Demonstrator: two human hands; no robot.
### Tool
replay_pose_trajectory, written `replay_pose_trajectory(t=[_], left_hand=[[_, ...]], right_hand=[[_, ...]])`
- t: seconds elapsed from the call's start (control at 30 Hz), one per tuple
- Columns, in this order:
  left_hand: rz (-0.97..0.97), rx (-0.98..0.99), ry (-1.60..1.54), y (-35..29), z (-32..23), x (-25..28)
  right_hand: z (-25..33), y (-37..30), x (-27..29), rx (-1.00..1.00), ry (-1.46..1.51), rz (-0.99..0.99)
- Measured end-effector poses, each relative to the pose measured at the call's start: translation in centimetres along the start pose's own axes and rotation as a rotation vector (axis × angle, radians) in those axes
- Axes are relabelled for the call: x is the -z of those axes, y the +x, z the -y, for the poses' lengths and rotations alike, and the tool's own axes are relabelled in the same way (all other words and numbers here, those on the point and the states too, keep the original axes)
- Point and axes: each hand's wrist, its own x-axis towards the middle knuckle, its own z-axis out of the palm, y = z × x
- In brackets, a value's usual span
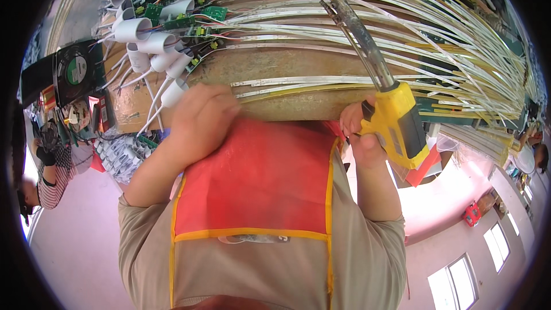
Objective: The recorder is using a hot glue gun to assemble or secure components within LED strip housing/casings on a factory assembly line.
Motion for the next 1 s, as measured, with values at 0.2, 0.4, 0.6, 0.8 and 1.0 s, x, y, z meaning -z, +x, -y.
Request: replay_pose_trajectory(t=[0.2, 0.4, 0.6, 0.8, 1.0], left_hand=[[0.062, 0.461, -0.213, 0.9, -1.6, 1.0], [0.012, 0.212, 0.138, 1.5, -0.7, -0.5], [-0.02, 0.175, 0.169, 2.3, -0.2, -0.8], [-0.026, 0.226, 0.167, 2.5, -0.6, -0.7], [-0.034, 0.146, 0.199, 2.4, 0.1, -0.9]], right_hand=[[-0.1, 0.0, 0.2, -0.007, 0.027, -0.001], [-0.1, 0.1, 0.2, 0.001, 0.025, 0.02], [-0.2, 0.2, 0.2, 0.01, 0.022, 0.029], [-0.2, 0.1, 0.2, 0.013, 0.023, 0.04], [-0.3, 0.0, 0.4, 0.008, 0.042, 0.052]])
